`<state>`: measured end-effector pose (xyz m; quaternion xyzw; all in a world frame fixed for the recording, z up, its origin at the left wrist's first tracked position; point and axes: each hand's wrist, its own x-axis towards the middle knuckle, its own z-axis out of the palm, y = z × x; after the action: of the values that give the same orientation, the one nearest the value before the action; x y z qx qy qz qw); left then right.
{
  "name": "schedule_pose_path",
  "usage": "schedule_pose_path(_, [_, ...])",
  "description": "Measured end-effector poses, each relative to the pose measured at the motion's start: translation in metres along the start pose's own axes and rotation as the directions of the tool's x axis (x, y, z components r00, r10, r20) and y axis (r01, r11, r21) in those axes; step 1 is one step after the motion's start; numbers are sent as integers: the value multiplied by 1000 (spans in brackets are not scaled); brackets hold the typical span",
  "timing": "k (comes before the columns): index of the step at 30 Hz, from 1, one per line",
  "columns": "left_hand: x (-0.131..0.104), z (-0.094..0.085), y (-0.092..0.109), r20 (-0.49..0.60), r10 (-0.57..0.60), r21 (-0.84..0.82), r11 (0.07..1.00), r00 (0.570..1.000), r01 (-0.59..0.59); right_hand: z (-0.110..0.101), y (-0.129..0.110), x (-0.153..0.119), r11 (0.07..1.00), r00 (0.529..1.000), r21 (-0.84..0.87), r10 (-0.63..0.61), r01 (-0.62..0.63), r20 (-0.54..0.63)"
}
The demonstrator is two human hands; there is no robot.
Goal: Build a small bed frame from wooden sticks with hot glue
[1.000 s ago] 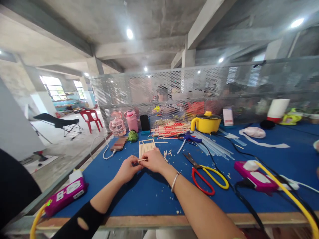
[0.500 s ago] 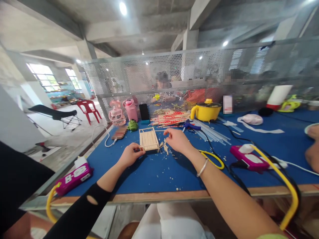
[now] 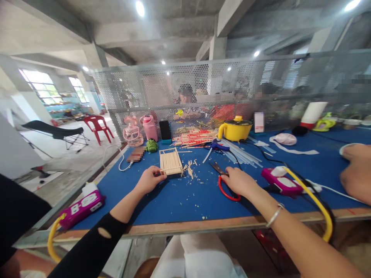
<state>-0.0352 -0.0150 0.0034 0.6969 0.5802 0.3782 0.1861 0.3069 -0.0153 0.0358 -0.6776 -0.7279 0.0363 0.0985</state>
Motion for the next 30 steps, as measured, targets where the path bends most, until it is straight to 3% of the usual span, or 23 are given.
schedule_pose_path(3, [0, 0, 0, -1, 7, 0, 1000, 1000, -7, -2, -29, -8, 988, 993, 118, -95, 102, -64])
schedule_pose_path(7, [1, 1, -1, -6, 5, 3, 1000, 1000, -5, 14, -100, -14, 860, 944, 401, -329, 317, -40])
schedule_pose_path(10, [1, 1, -2, -8, 5, 5, 1000, 1000, -5, 40, -151, -7, 755, 943, 585, -329, 296, -52])
schedule_pose_path(13, [1, 1, -3, -4, 16, 4, 1000, 1000, -16, 63, -181, 2, 669, 974, 720, -225, 184, -40])
schedule_pose_path(20, [2, 2, -4, -7, 47, 5, 999, 999, -47, 79, -198, 11, 538, 999, 843, -22, -22, 40])
schedule_pose_path(30, [0, 1, -2, -20, 52, 15, 999, 998, -52, 88, -203, 11, 525, 989, 850, 102, 35, -104])
